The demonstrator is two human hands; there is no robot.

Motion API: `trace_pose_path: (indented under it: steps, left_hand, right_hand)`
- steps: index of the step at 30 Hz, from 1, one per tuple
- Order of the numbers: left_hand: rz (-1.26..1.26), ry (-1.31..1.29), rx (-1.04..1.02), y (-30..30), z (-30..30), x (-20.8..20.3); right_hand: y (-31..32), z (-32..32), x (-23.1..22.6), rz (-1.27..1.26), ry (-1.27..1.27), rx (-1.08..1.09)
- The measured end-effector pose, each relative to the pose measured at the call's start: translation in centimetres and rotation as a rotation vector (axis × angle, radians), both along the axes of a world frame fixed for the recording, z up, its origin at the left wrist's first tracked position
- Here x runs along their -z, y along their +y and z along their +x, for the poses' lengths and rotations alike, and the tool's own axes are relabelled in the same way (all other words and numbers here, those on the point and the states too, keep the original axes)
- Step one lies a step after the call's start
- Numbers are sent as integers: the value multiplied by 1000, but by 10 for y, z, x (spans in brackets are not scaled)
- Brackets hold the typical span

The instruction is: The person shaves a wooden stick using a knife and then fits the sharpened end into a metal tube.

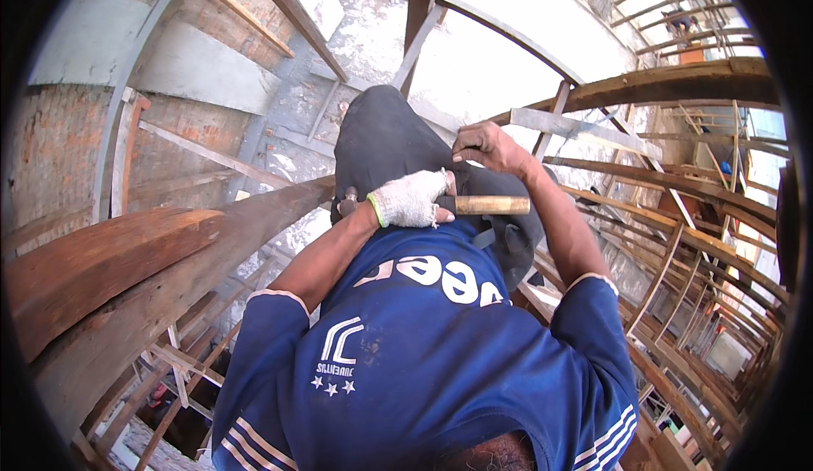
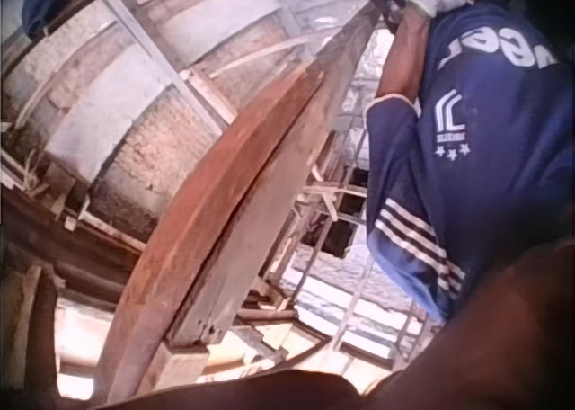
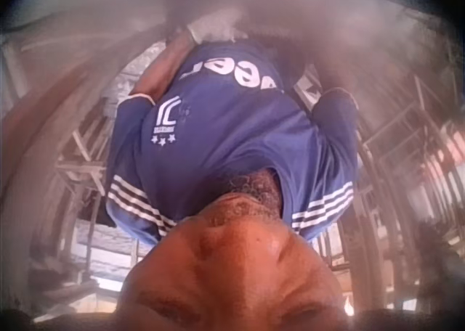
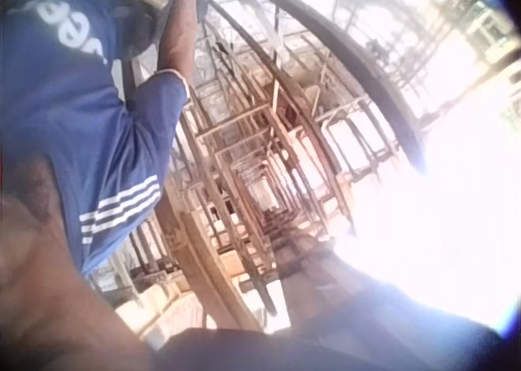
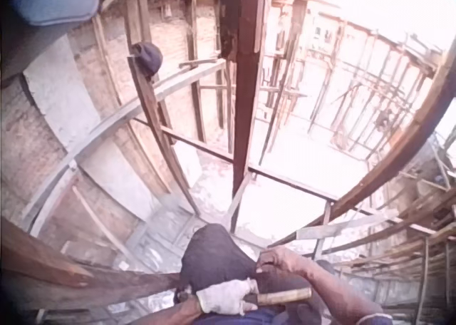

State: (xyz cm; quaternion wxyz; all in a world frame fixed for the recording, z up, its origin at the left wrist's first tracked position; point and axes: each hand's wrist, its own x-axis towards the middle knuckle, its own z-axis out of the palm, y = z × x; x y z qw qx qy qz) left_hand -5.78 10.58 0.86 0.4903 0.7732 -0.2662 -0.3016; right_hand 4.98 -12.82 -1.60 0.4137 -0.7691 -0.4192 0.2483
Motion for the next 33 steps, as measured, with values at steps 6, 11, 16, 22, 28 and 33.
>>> trace_pose_path:
  steps: [6, 11, 16, 22, 28, 33]
  left_hand:
    - [67, 50, -47, -2, 2, 9]
    - [225, 180, -146, -16, 9, 7]
    - [161, -103, -343, -12, 12, 31]
    - [144, 31, -702, 5, 38, 46]
    - [115, -14, -807, 13, 40, 54]
    - [57, -93, -794, 9, 36, 48]
  right_hand:
    - [18, 21, -76, -204, -269, -127]
    - [34, 1, -106, -318, -541, -247]
    - [40, -28, -122, -354, -581, -247]
    - [38, -58, -95, -122, -413, 192]
    - [37, -72, -57, 46, -122, 570]
    - [59, -26, -69, 158, -519, 502]
